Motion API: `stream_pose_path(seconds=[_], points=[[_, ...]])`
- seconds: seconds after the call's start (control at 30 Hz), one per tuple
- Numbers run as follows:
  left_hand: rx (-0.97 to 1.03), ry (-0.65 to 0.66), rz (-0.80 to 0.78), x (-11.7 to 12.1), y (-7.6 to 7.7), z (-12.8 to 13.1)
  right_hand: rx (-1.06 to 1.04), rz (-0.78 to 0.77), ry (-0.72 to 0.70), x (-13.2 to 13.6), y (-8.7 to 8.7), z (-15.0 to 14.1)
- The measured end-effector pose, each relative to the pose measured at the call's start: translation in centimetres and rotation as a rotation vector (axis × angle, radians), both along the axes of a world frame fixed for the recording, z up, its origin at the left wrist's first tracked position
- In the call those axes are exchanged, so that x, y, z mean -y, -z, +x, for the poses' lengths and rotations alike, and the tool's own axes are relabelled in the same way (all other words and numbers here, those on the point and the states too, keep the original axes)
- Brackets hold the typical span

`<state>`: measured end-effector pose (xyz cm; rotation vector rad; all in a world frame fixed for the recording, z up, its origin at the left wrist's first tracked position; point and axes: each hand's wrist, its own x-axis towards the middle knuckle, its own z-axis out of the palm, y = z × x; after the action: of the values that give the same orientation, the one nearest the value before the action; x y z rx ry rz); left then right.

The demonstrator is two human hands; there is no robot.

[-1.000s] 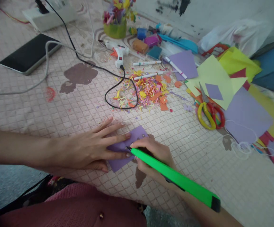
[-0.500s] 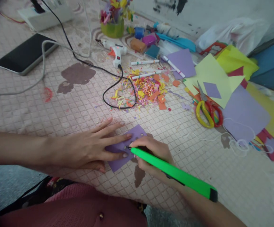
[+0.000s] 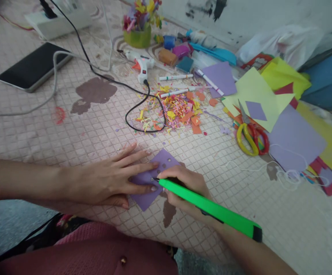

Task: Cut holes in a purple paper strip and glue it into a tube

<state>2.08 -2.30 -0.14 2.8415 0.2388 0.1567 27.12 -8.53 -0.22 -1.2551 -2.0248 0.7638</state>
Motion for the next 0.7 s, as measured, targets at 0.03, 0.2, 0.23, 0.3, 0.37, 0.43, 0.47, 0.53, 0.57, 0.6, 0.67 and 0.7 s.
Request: stream_pose_path(seconds=[0.03,0.2,0.23,0.3,0.37,0.43,0.47,0.53,0.57,0.6,0.67,0.7], points=[[0.001,0.003,-0.002,-0.02,0.00,0.02,-0.008,-0.020,-0.003,0.00,0.12,0.14],[-0.016,0.005,0.013,-0.02,-0.12,0.03,-0.018,-0.048,-0.076,-0.27,-0.03,0.42],[-0.018,0.003,0.014,0.00,-0.13,0.02,-0.019,-0.044,-0.082,-0.34,-0.15,0.34],[-0.019,0.000,0.018,0.04,-0.13,-0.01,-0.025,-0.033,-0.061,-0.40,-0.36,0.13],[-0.020,0.001,0.021,0.07,-0.07,-0.03,-0.031,-0.028,-0.003,-0.37,-0.46,-0.07],[-0.020,0.001,0.022,0.10,0.01,-0.05,-0.048,-0.065,0.078,-0.29,-0.50,-0.15],[-0.020,-0.001,0.021,0.12,0.04,-0.05,-0.068,-0.101,0.121,-0.24,-0.50,-0.14],[-0.012,-0.010,0.016,0.13,0.10,-0.03,-0.112,-0.184,0.177,-0.15,-0.43,-0.01],[-0.006,-0.014,0.013,0.13,0.11,-0.03,-0.129,-0.213,0.191,-0.09,-0.34,0.08],[0.001,-0.017,0.011,0.13,0.12,-0.03,-0.137,-0.228,0.195,-0.03,-0.22,0.17],[0.011,-0.017,0.011,0.10,0.12,-0.06,-0.134,-0.225,0.193,0.11,0.04,0.30],[0.015,-0.013,0.012,0.08,0.11,-0.09,-0.133,-0.219,0.191,0.18,0.13,0.31]])
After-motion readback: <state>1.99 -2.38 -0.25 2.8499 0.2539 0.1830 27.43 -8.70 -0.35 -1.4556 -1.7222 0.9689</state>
